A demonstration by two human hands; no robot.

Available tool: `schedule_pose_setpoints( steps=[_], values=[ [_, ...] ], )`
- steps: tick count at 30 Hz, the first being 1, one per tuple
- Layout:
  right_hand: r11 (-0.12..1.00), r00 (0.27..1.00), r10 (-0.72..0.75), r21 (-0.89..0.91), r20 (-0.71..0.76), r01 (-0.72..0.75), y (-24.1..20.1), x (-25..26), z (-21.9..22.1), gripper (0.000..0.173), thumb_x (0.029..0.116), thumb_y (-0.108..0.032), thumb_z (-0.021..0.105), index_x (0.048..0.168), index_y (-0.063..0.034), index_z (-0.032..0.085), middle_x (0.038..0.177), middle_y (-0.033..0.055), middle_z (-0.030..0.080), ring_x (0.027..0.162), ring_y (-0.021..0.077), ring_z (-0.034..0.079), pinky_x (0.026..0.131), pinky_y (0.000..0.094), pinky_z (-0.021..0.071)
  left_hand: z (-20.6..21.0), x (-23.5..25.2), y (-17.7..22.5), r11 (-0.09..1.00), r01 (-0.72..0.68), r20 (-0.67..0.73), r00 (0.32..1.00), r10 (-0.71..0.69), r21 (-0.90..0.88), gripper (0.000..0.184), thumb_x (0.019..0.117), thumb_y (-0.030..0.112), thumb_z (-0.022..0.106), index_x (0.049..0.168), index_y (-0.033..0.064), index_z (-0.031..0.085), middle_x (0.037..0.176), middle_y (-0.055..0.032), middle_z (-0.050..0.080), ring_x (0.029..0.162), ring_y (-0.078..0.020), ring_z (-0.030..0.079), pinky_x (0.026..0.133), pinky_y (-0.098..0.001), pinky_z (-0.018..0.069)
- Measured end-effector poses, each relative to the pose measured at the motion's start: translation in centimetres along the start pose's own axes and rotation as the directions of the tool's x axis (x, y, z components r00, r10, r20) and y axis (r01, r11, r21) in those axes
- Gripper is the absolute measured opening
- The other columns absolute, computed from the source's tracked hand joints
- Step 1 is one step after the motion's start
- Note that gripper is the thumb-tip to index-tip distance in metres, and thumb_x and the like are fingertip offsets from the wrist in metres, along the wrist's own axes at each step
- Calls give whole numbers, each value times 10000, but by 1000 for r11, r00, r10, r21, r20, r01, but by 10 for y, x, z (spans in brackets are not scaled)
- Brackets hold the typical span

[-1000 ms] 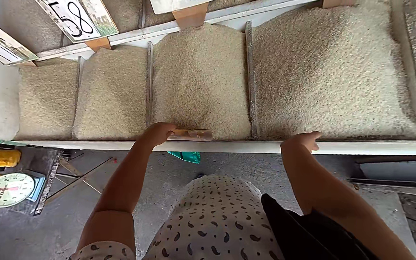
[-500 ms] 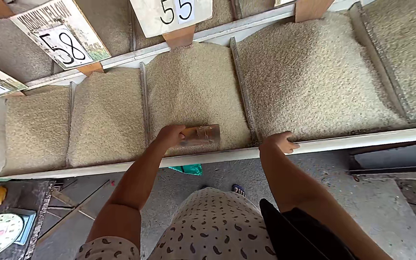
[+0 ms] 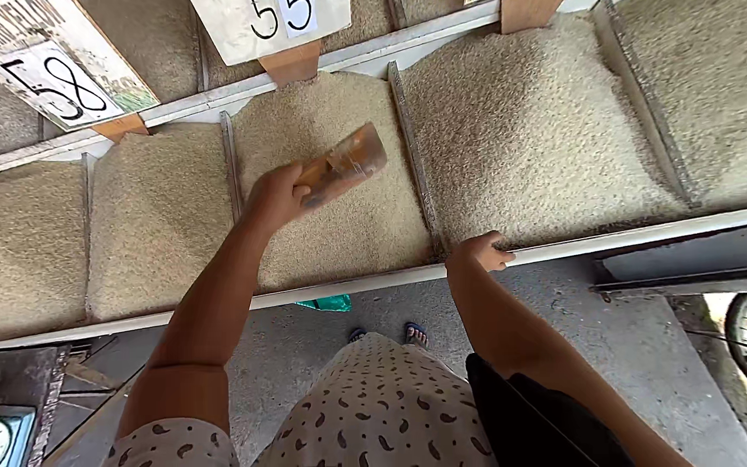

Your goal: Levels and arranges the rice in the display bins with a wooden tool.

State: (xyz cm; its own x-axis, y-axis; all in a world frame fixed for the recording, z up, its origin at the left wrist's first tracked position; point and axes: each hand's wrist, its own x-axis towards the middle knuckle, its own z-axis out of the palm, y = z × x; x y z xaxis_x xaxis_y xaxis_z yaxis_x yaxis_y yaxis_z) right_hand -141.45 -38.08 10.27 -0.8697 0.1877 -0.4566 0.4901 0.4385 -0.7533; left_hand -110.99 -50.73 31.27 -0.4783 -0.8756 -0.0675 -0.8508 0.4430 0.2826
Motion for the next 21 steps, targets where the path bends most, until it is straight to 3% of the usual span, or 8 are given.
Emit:
schedule_pose_setpoints(
  steps=[3,5,10,15,21],
  values=[
    [1000,1000,6,-23,9,-6,-3,0,-1,784,1055,-493,401,1614,-15,132,1610,235,331,1466,290,420,1154,387,413,63,-41,16,991,-132,240,963,125,16,195,1038,188,636,1118,14,674,1008,-205,700,958,-390,705,852,-609,561],
    [1000,1000,13,-14,14,-13,-3,0,-1,789,1056,-489,404,1618,-17,115,1612,236,324,1467,292,415,1155,390,412,93,-56,17,989,-151,326,935,139,10,180,1041,193,631,1109,32,676,1003,-184,704,943,-368,710,841,-586,569],
    [1000,1000,25,6,16,-25,-4,-2,-1,786,1054,-486,415,1621,-33,114,1609,225,333,1457,282,430,1148,385,419,124,-67,30,990,-94,390,920,46,106,232,1072,225,569,1188,40,648,1093,-196,695,1042,-380,700,884,-560,565],
    [1000,1000,6,2,12,-6,-1,0,1,801,1044,-491,431,1624,-41,109,1609,227,333,1457,292,431,1139,397,430,106,-40,2,995,49,319,945,-75,90,237,1047,210,618,1192,25,648,1096,-226,697,1060,-419,690,904,-630,544],
    [1000,999,-9,-2,46,9,-1,-1,-3,791,1049,-472,427,1621,-25,111,1610,237,327,1460,301,425,1145,400,424,14,2,-25,975,217,11,976,-218,51,241,1040,185,621,1168,-19,636,1084,-281,689,1071,-477,671,914,-700,500]
  ],
)
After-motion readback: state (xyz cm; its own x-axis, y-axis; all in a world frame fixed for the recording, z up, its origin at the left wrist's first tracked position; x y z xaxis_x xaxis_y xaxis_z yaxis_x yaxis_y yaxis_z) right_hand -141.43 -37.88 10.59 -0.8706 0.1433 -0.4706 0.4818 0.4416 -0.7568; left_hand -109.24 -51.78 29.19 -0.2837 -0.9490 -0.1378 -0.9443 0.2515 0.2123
